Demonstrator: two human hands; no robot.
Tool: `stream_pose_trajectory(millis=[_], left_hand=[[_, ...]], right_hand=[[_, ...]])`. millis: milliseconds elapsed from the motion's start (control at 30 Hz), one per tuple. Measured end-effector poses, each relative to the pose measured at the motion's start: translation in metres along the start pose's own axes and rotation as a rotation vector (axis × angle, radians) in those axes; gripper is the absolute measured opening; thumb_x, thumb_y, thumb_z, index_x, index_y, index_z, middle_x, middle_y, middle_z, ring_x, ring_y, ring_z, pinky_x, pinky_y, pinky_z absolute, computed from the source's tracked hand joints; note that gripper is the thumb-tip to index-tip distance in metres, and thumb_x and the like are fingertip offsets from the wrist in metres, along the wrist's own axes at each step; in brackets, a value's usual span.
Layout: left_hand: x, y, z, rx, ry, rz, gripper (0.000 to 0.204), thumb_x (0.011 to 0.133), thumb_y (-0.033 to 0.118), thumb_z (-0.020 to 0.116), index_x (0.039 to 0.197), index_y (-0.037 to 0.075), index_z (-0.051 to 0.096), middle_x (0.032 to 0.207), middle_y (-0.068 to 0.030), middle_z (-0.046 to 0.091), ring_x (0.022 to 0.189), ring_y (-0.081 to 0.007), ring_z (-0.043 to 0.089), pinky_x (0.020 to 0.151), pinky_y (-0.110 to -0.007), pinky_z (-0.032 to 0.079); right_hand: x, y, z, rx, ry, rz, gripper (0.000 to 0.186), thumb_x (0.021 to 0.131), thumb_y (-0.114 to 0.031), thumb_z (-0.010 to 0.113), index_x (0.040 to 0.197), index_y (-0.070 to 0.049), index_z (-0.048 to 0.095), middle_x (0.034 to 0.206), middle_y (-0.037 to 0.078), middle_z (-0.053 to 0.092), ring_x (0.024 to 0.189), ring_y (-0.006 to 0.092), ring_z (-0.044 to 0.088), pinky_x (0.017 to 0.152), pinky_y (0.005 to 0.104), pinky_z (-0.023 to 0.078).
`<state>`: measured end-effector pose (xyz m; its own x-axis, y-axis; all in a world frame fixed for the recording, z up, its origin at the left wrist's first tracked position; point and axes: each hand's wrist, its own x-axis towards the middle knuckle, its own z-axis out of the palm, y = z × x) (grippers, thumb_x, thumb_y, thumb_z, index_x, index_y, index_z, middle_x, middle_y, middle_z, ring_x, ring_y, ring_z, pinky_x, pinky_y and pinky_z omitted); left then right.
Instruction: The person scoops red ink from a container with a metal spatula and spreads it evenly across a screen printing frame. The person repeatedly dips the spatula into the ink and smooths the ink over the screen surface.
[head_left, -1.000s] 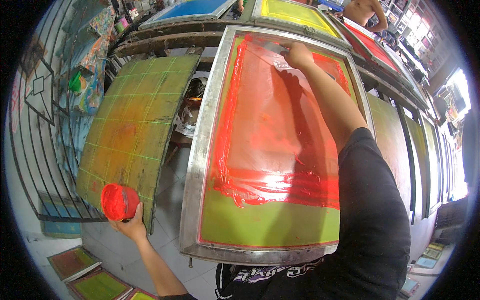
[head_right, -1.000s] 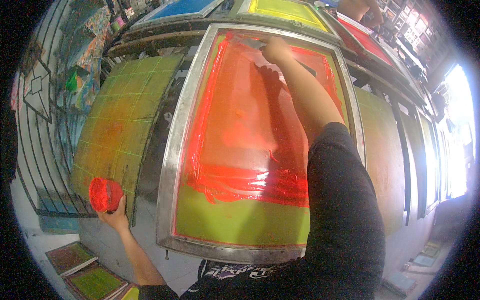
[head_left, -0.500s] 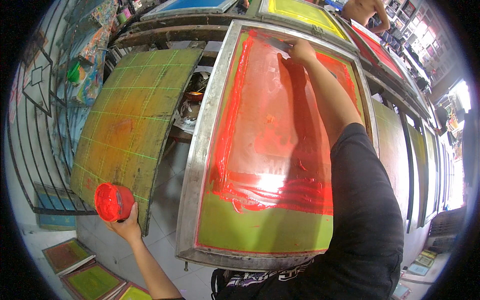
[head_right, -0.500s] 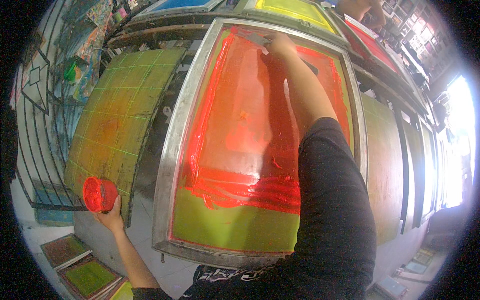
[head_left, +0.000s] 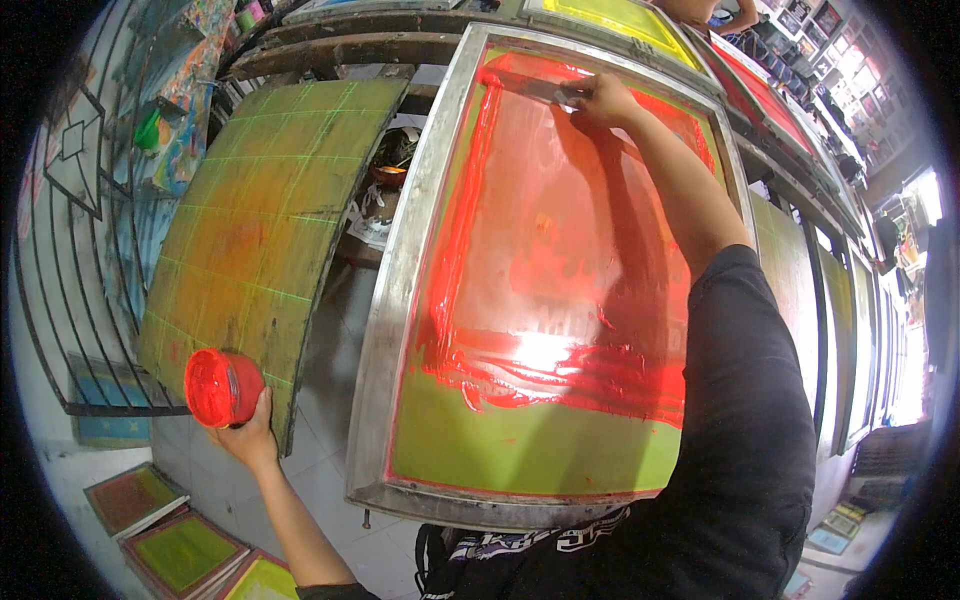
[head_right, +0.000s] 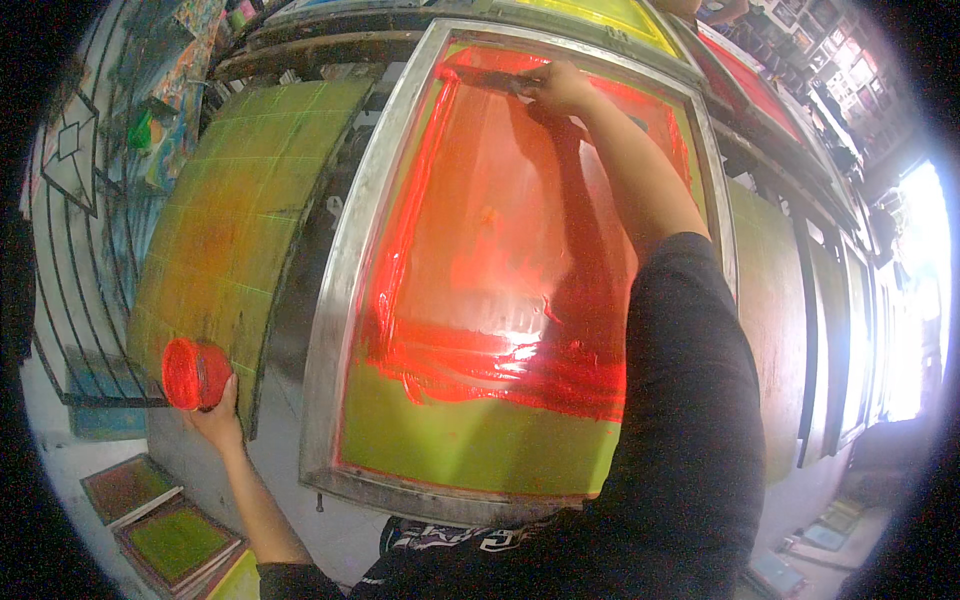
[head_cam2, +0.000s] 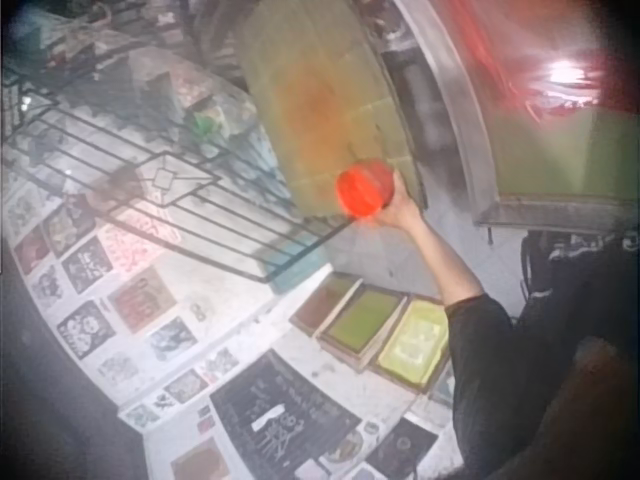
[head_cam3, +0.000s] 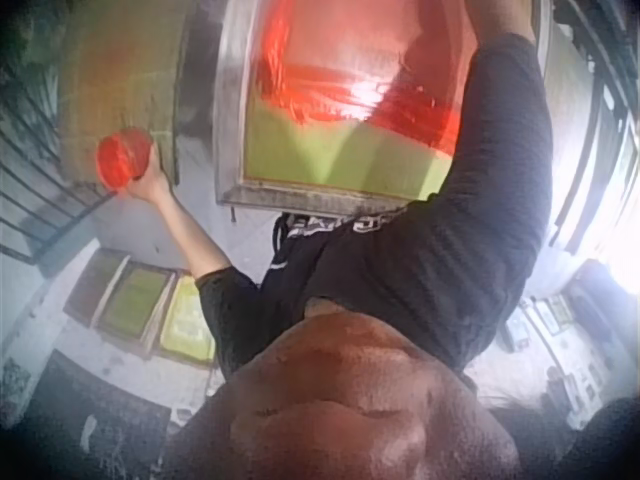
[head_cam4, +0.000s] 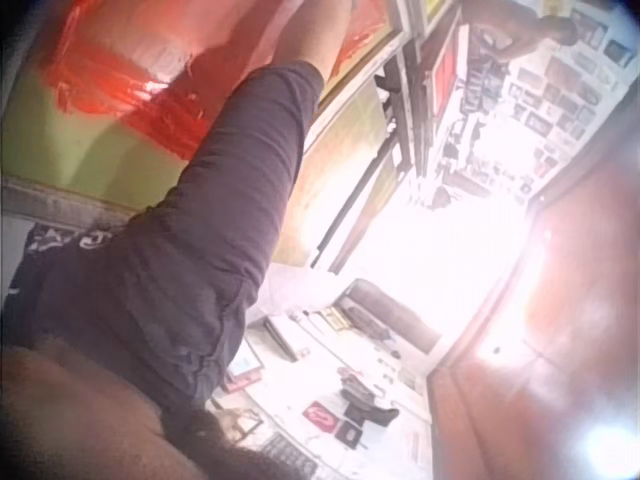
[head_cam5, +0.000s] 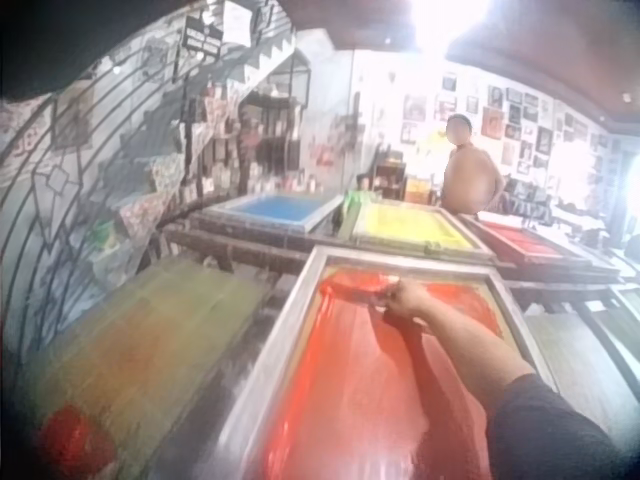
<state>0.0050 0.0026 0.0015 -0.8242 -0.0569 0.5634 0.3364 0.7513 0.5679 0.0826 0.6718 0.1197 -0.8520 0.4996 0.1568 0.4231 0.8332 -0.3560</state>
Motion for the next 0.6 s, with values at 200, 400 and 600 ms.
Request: stream_pose_trajectory(millis=[200, 400, 600], left_hand=[[0.0, -0.001, 0.003, 0.052, 0.052, 0.039, 0.076, 0.053, 0.027, 0.091, 0.119, 0.009, 0.059, 0.128, -0.0144, 0.053, 0.121, -0.0345, 0.045, 0.103, -0.047, 0.031], [0.004, -0.003, 0.002, -0.027, 0.047, 0.075, 0.076, 0.053, 0.031, 0.091, 0.117, 0.008, 0.059, 0.126, -0.0152, 0.054, 0.119, -0.0351, 0.047, 0.1, -0.047, 0.034], [0.005, 0.016, -0.001, 0.033, 0.076, 0.086, 0.076, 0.053, 0.036, 0.091, 0.116, 0.008, 0.06, 0.122, -0.0141, 0.056, 0.114, -0.0354, 0.05, 0.097, -0.047, 0.037]], right_hand=[[-0.03, 0.007, 0.003, 0.054, -0.112, -0.178, 0.041, 0.077, -0.02, 0.068, 0.118, -0.018, 0.065, 0.106, 0.01, 0.069, 0.094, 0.0241, 0.067, 0.085, 0.036, 0.05], [-0.09, -0.027, 0.011, 0.1, -0.15, -0.139, 0.038, 0.08, -0.015, 0.065, 0.117, -0.017, 0.066, 0.106, 0.011, 0.069, 0.094, 0.0224, 0.067, 0.086, 0.0345, 0.05], [-0.148, -0.066, 0.01, -0.046, -0.153, -0.198, 0.034, 0.085, -0.017, 0.062, 0.119, -0.014, 0.065, 0.095, 0.014, 0.069, 0.08, 0.0255, 0.069, 0.075, 0.0354, 0.052]])
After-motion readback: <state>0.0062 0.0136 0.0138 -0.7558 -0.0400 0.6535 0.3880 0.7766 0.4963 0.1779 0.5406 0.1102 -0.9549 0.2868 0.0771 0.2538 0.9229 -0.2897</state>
